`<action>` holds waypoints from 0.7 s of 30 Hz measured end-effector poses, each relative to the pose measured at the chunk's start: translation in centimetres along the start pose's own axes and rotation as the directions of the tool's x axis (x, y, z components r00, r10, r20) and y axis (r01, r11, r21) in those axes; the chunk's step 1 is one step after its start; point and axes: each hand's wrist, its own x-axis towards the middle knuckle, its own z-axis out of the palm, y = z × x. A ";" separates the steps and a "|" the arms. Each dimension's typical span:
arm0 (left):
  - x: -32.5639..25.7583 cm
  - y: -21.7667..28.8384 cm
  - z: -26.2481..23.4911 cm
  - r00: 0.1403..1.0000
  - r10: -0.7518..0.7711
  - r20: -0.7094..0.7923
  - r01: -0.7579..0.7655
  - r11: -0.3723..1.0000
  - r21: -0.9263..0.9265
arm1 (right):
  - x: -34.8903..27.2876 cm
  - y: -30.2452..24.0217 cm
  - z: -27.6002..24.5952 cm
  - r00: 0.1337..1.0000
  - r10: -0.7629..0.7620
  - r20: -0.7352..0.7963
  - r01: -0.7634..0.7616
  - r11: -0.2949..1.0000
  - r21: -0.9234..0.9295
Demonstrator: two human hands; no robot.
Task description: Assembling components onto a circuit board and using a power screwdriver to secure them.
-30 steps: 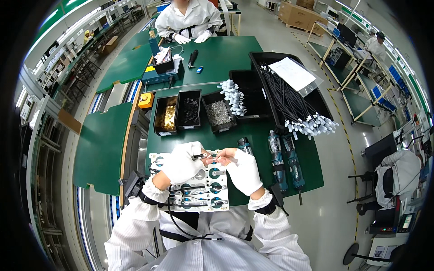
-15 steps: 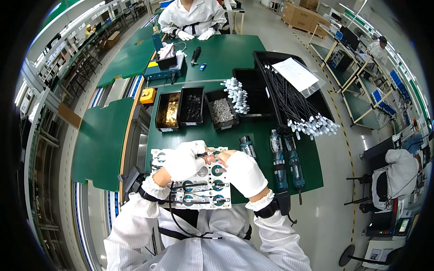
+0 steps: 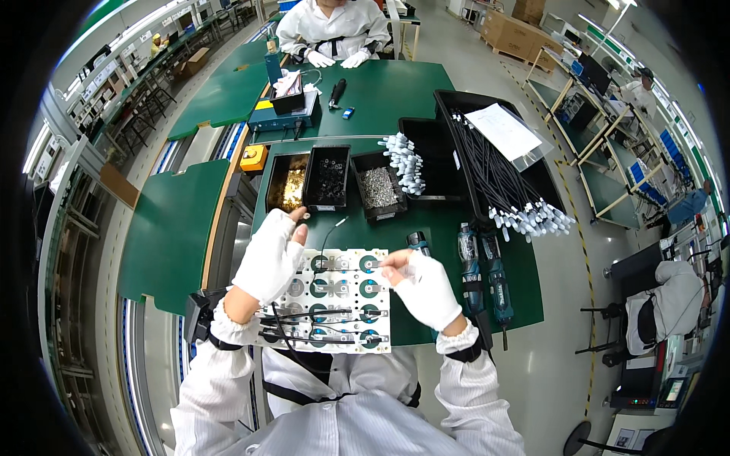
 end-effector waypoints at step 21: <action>-2.1 0.2 0.4 0.937 0.033 0.349 -0.057 0.997 0.060 | 4.6 -6.9 4.9 0.844 -0.534 0.041 0.513 0.783 -0.351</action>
